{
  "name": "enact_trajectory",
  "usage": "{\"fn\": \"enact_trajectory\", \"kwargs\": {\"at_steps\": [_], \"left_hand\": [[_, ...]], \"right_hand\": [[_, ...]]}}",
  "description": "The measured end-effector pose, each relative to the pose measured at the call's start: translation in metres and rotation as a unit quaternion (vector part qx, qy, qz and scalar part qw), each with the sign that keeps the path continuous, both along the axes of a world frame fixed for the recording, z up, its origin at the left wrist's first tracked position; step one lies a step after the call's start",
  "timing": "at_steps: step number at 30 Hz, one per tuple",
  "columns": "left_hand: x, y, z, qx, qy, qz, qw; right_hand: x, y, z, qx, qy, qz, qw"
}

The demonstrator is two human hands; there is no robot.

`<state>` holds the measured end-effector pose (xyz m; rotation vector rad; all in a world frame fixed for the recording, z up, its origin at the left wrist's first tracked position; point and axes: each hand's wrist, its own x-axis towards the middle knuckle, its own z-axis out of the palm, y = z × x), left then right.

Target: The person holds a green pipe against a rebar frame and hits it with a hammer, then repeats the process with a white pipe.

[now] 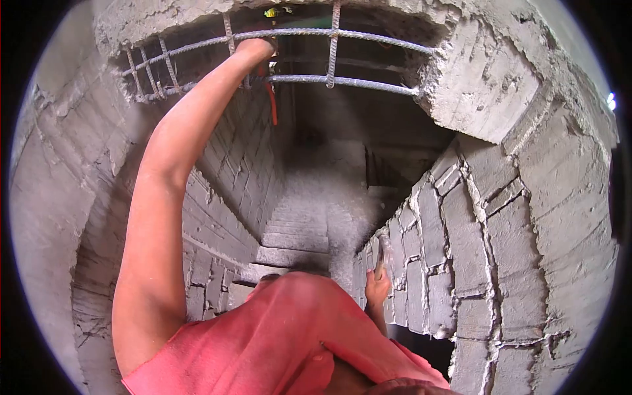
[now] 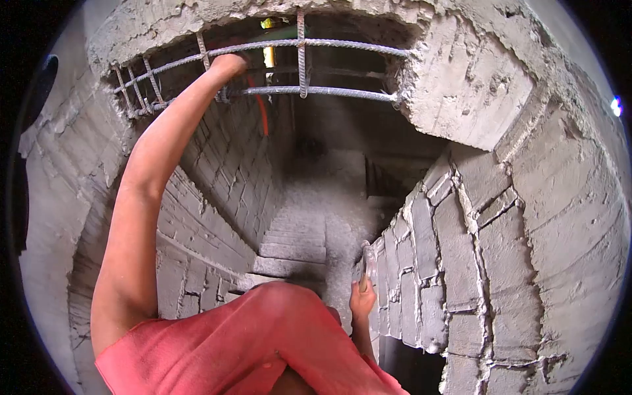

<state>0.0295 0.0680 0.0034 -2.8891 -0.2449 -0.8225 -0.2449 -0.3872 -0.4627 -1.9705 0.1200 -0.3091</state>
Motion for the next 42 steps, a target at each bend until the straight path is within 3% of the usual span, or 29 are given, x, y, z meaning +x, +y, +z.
{"fn": "enact_trajectory", "kwargs": {"at_steps": [2, 4, 5, 6, 8, 13, 15, 16, 18, 21, 22, 24, 26, 28, 31, 34, 35, 39, 42], "left_hand": [[0.0, -0.001, 0.002, -0.003, 0.054, -0.004, 0.999], [-0.014, -0.019, 0.011, 0.085, 0.103, -0.012, 0.991], [-0.03, -0.035, 0.019, -0.032, 0.117, 0.039, 0.992], [-0.026, -0.033, 0.018, -0.029, 0.118, 0.037, 0.992], [-0.017, -0.02, 0.015, 0.048, 0.136, 0.07, 0.987], [0.002, 0.002, 0.006, 0.063, 0.056, 0.005, 0.996], [0.001, -0.001, 0.011, 0.004, 0.015, 0.02, 1.0], [0.013, 0.013, 0.001, 0.058, -0.091, -0.008, 0.994], [0.035, 0.025, -0.005, 0.097, -0.158, 0.012, 0.983], [0.023, 0.01, 0.015, 0.066, -0.1, 0.019, 0.993], [0.021, 0.011, 0.008, 0.066, -0.161, -0.025, 0.984], [0.013, 0.007, 0.001, 0.101, -0.127, -0.022, 0.986], [-0.019, -0.019, 0.009, 0.024, -0.058, -0.031, 0.998], [-0.025, -0.022, -0.001, -0.034, -0.092, -0.037, 0.994], [-0.04, -0.032, 0.012, 0.0, -0.007, -0.057, 0.998], [-0.045, -0.039, 0.012, -0.031, -0.08, -0.07, 0.994], [-0.04, -0.035, 0.01, 0.027, -0.102, -0.082, 0.991], [-0.03, -0.031, 0.012, 0.065, -0.083, -0.039, 0.994], [-0.019, -0.011, 0.002, 0.13, -0.048, -0.045, 0.989]], "right_hand": [[-0.005, -0.005, -0.026, 0.004, 0.013, 0.004, 1.0], [-0.008, -0.005, -0.045, 0.01, 0.024, 0.007, 1.0], [-0.01, -0.005, -0.054, 0.014, 0.024, 0.005, 1.0], [-0.013, -0.004, -0.057, 0.016, 0.025, 0.005, 1.0], [-0.017, -0.004, -0.063, 0.026, 0.035, 0.011, 0.999], [-0.019, -0.007, -0.059, 0.009, 0.056, 0.023, 0.998], [-0.022, -0.01, -0.055, -0.041, 0.05, 0.018, 0.998], [-0.024, -0.013, -0.059, -0.043, 0.054, 0.02, 0.997], [-0.028, -0.017, -0.071, -0.025, 0.048, 0.018, 0.998], [-0.033, -0.017, -0.066, 0.0, 0.051, -0.005, 0.999], [-0.033, -0.018, -0.065, 0.001, 0.049, 0.001, 0.999], [-0.033, -0.023, -0.069, -0.018, 0.064, -0.01, 0.998], [-0.027, -0.027, -0.074, -0.003, 0.068, -0.001, 0.998], [-0.022, -0.028, -0.062, -0.005, 0.075, 0.007, 0.997], [-0.007, -0.028, -0.069, 0.0, 0.057, 0.015, 0.998], [0.007, -0.02, -0.059, -0.024, 0.074, 0.023, 0.997], [0.011, -0.018, -0.068, 0.016, 0.064, 0.036, 0.997], [0.026, -0.004, -0.081, 0.044, 0.061, 0.064, 0.995], [0.03, 0.01, -0.06, 0.012, 0.087, 0.067, 0.994]]}}
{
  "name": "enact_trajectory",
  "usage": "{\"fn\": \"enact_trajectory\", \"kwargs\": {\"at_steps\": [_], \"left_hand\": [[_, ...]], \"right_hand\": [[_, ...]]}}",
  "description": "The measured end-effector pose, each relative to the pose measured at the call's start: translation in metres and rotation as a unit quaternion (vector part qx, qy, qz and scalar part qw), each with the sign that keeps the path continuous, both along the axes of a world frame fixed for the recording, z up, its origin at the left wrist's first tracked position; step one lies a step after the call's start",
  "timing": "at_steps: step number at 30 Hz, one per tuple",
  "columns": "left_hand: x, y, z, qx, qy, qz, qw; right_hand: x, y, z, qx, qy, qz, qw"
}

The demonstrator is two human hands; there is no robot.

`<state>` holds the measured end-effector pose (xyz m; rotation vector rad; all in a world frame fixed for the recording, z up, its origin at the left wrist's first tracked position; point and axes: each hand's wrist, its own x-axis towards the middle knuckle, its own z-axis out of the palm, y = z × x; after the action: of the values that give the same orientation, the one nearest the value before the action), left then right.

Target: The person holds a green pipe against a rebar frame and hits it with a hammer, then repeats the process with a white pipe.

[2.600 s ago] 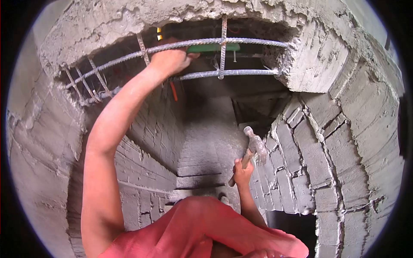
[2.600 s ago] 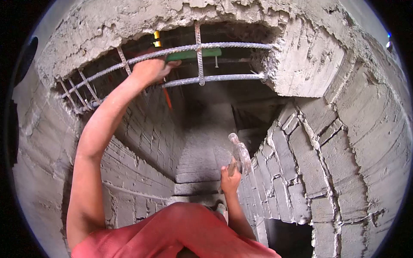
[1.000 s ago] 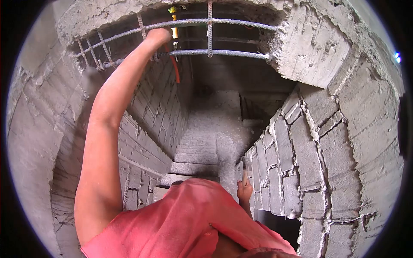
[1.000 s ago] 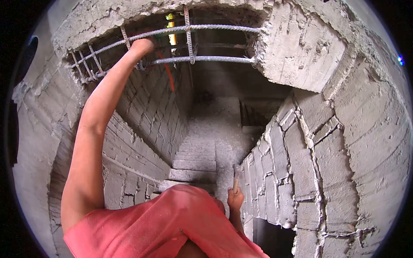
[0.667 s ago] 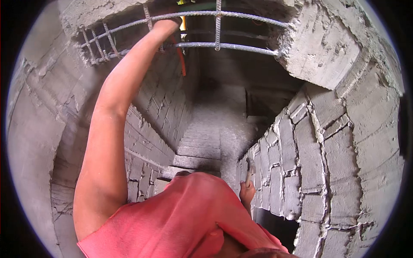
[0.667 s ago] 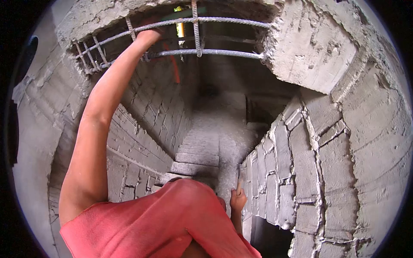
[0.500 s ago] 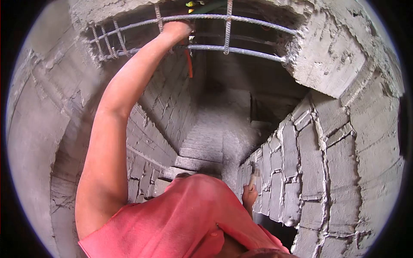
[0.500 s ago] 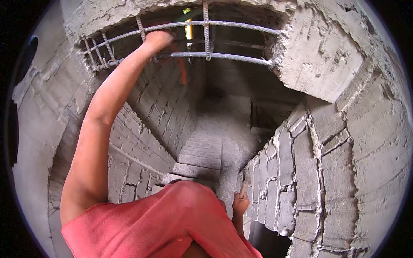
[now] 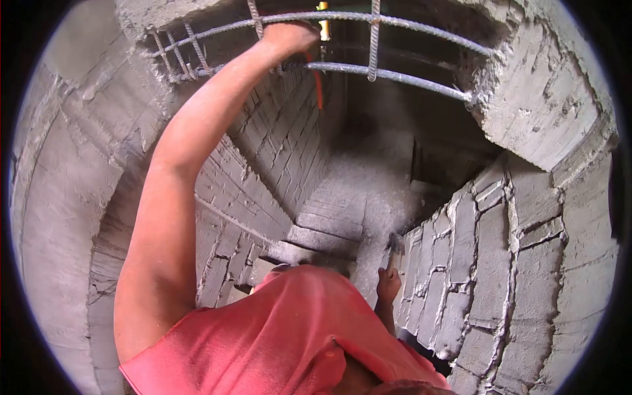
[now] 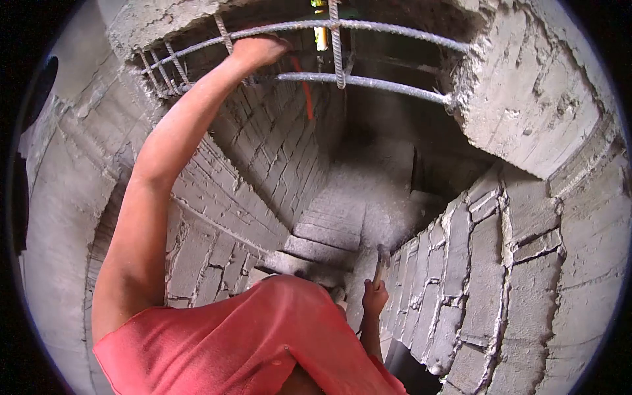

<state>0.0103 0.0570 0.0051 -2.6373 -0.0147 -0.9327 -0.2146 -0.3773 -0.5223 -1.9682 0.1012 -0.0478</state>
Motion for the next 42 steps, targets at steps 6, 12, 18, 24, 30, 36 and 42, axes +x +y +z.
{"fn": "enact_trajectory", "kwargs": {"at_steps": [6, 12, 18, 24, 30, 36, 42], "left_hand": [[-0.011, -0.023, -0.001, -0.001, 0.002, -0.049, 0.999], [-0.014, -0.061, -0.004, -0.057, 0.03, -0.081, 0.995], [0.019, -0.041, 0.016, -0.024, 0.302, -0.085, 0.949], [0.035, -0.057, 0.008, -0.128, 0.375, -0.203, 0.895], [0.028, -0.068, 0.023, -0.06, 0.389, -0.209, 0.895], [0.024, -0.064, 0.015, -0.132, 0.332, -0.322, 0.877], [0.036, -0.057, 0.006, -0.145, 0.377, -0.363, 0.84]], "right_hand": [[0.001, 0.009, 0.027, 0.063, -0.034, 0.028, 0.997], [0.1, 0.052, 0.106, -0.082, -0.244, 0.033, 0.966], [0.168, 0.114, 0.315, 0.302, -0.289, 0.05, 0.907], [0.204, 0.141, 0.401, 0.317, -0.408, 0.069, 0.853], [0.222, 0.131, 0.426, 0.131, -0.482, 0.013, 0.866], [0.2, 0.126, 0.418, 0.166, -0.457, 0.075, 0.871], [0.182, 0.143, 0.431, 0.273, -0.43, 0.08, 0.857]]}}
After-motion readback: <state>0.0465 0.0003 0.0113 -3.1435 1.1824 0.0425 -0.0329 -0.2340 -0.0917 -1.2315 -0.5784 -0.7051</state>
